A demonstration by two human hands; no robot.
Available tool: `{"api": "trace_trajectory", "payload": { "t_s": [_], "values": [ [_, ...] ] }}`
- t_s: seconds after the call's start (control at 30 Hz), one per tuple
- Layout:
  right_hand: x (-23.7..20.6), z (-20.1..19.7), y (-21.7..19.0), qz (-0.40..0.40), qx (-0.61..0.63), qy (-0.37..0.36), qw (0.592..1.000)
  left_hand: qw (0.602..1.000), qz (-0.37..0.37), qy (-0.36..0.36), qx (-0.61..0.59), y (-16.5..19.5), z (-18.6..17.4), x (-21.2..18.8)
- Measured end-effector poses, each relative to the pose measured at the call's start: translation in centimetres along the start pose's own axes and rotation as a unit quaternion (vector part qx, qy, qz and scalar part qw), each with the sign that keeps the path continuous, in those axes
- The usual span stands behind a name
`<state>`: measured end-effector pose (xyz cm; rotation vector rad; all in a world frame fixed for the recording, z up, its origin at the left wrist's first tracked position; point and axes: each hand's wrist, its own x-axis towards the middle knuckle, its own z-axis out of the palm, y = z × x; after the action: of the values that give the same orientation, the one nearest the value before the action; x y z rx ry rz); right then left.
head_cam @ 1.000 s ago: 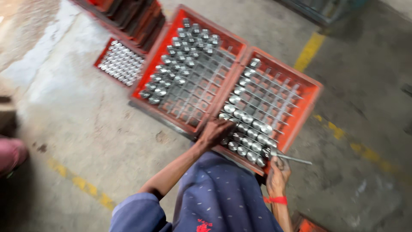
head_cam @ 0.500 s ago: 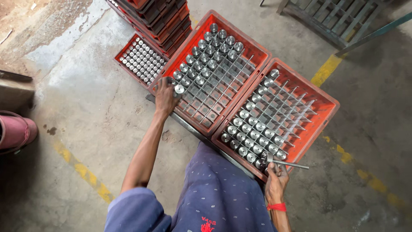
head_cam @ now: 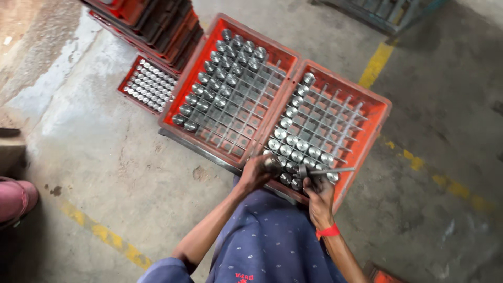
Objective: The person repeatedly picks small metal parts from one red crate and places them into another red crate with a grid insert. The person then moves a full crate to a stack and retrieves another crate to continue the process.
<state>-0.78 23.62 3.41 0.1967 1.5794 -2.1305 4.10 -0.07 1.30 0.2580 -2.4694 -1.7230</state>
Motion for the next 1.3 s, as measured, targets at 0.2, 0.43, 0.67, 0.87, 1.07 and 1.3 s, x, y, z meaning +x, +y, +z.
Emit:
{"api": "trace_trajectory", "payload": {
  "t_s": [0.2, 0.43, 0.67, 0.87, 1.07, 1.3],
  "values": [
    [-1.1, 1.1, -2.2, -0.034, -0.105, -0.041, 0.993, 0.979, -0.094, -0.131, 0.127, 4.7, 3.1, -0.8],
    [-0.6, -1.9, -0.8, -0.021, -0.145, -0.105, 0.984, 0.964, -0.092, -0.235, 0.088, 4.4, 3.2, 0.0],
    [-0.2, -6.1, 2.1, -0.008, -0.074, -0.062, 0.995, 0.941, -0.100, -0.314, 0.083, 3.1, 6.1, 1.5],
    [1.9, -11.3, 2.7, -0.050, -0.017, 0.055, 0.997, 0.940, 0.078, -0.315, 0.107, 0.3, 8.5, 4.6],
    [2.5, -13.4, -2.0, -0.136, 0.102, 0.162, 0.972, 0.914, 0.274, -0.202, 0.223, -0.2, 13.5, 8.4],
    [1.0, -12.7, -1.4, -0.091, 0.111, 0.180, 0.973, 0.912, 0.361, -0.110, 0.159, -0.8, 11.9, 7.7]
  ]
}}
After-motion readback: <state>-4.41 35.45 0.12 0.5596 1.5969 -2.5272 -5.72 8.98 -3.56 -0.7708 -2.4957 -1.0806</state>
